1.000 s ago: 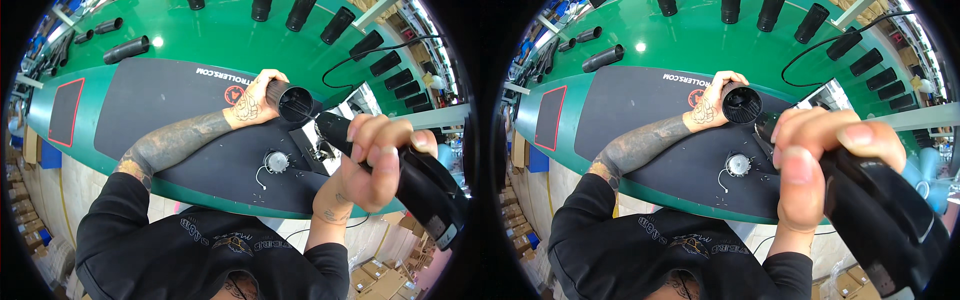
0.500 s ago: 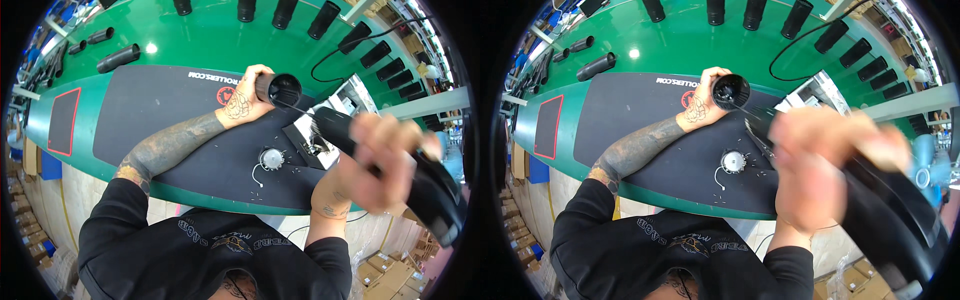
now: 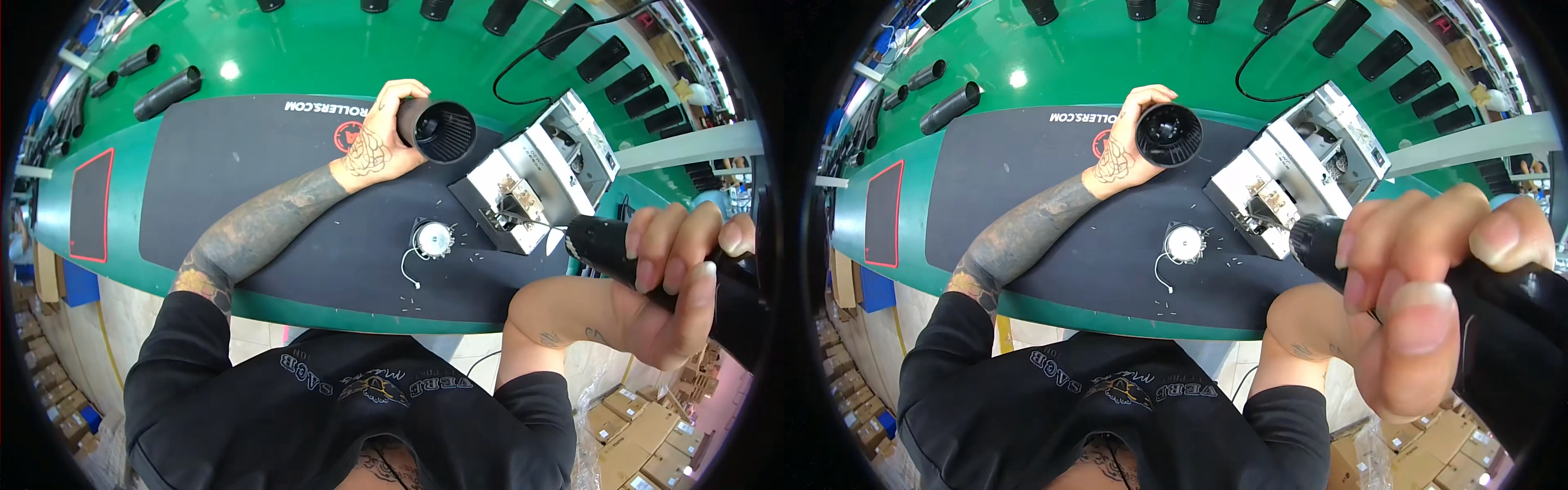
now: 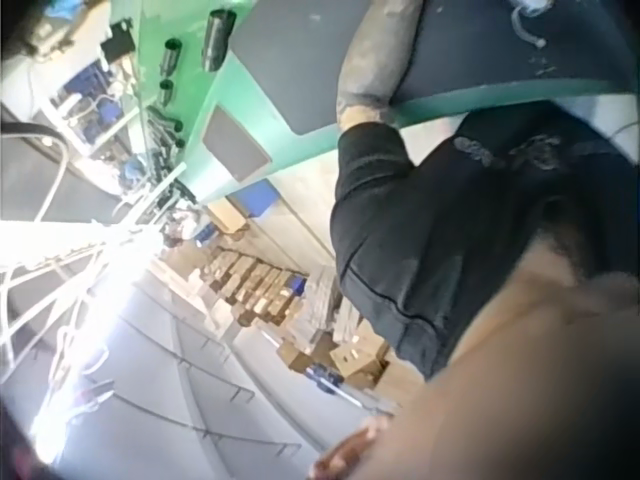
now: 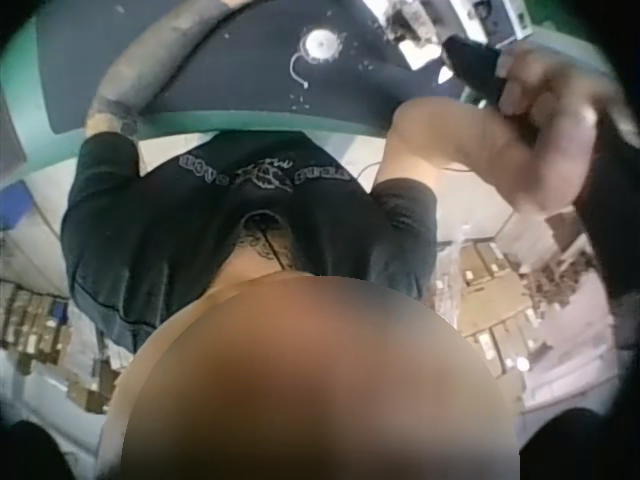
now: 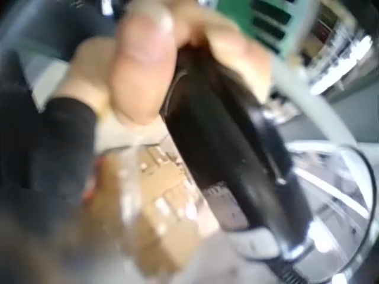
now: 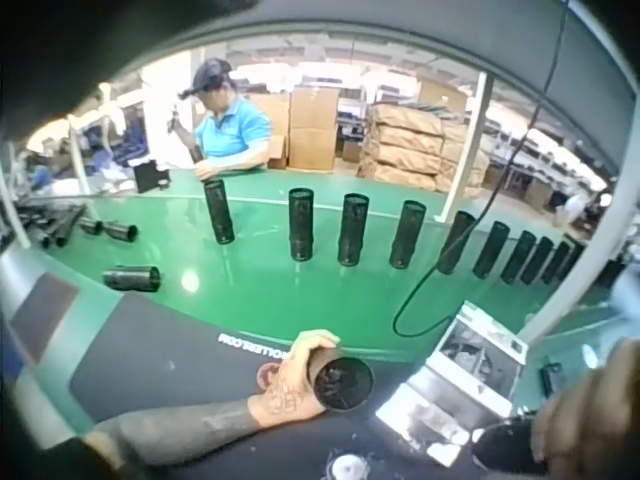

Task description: Assembling black cylindrical industrial components using an electric handheld power tool on a manufacturing line.

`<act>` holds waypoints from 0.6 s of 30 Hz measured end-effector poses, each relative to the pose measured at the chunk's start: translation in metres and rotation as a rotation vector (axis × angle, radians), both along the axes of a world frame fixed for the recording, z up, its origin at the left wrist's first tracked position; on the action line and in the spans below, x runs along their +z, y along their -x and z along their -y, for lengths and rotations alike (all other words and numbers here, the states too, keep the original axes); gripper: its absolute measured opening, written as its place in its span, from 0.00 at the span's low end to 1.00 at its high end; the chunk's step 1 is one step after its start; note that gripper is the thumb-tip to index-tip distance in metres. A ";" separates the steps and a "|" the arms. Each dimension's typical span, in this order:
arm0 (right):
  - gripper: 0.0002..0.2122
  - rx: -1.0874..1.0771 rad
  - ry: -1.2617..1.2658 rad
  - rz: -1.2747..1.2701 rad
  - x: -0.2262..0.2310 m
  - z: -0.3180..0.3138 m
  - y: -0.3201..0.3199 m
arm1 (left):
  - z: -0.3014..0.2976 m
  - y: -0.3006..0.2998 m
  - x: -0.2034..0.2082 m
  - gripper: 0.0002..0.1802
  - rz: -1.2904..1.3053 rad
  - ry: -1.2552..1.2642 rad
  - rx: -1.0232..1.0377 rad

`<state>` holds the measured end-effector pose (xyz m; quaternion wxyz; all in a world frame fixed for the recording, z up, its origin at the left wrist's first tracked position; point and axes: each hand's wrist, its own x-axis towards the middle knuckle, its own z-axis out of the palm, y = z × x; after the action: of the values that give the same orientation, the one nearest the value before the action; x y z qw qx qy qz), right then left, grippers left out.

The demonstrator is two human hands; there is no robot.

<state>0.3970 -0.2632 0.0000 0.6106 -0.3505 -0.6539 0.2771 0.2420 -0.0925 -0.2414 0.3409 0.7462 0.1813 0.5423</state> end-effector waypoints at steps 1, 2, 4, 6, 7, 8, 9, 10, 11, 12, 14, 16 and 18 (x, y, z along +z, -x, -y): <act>0.15 -0.046 -0.003 -0.006 -0.001 -0.002 0.001 | -0.001 0.000 -0.001 0.36 0.040 -0.027 -0.013; 0.15 0.074 0.054 -0.112 0.000 0.000 0.001 | -0.001 0.000 -0.002 0.36 0.039 -0.028 -0.010; 0.15 0.203 0.110 -0.219 0.005 0.002 -0.002 | 0.000 0.001 -0.006 0.36 0.088 0.035 -0.091; 0.17 0.339 -0.012 -0.399 0.008 0.001 -0.007 | -0.001 0.004 -0.009 0.36 0.137 0.097 -0.166; 0.17 0.424 -0.088 -0.488 0.007 0.002 -0.006 | -0.002 0.003 -0.008 0.36 0.134 0.097 -0.163; 0.17 0.509 -0.165 -0.577 0.006 0.005 -0.004 | -0.003 0.000 -0.007 0.36 0.121 0.090 -0.148; 0.17 0.521 -0.167 -0.586 0.006 0.009 -0.002 | -0.003 0.000 -0.006 0.36 0.102 0.081 -0.126; 0.14 0.452 -0.223 -0.569 0.007 0.016 -0.002 | -0.003 0.001 -0.005 0.36 0.084 0.072 -0.104; 0.11 0.381 -0.279 -0.552 0.009 0.023 -0.002 | -0.004 0.003 -0.004 0.36 0.066 0.062 -0.084; 0.09 0.311 -0.331 -0.529 0.012 0.027 -0.003 | -0.004 0.005 -0.004 0.36 0.064 0.058 -0.075; 0.06 0.240 -0.391 -0.506 0.012 0.022 0.003 | -0.004 0.006 -0.002 0.36 0.084 0.038 -0.060; 0.07 0.146 -0.358 -0.422 -0.003 0.007 0.023 | -0.005 0.005 0.000 0.36 0.105 0.015 -0.054; 0.10 0.042 -0.322 -0.334 -0.014 -0.010 0.044 | -0.005 0.003 0.005 0.36 0.112 0.007 -0.057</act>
<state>0.3531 -0.2530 -0.0143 0.7526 -0.1841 -0.5866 0.2359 0.2386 -0.0874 -0.2369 0.3683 0.7182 0.1426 0.5729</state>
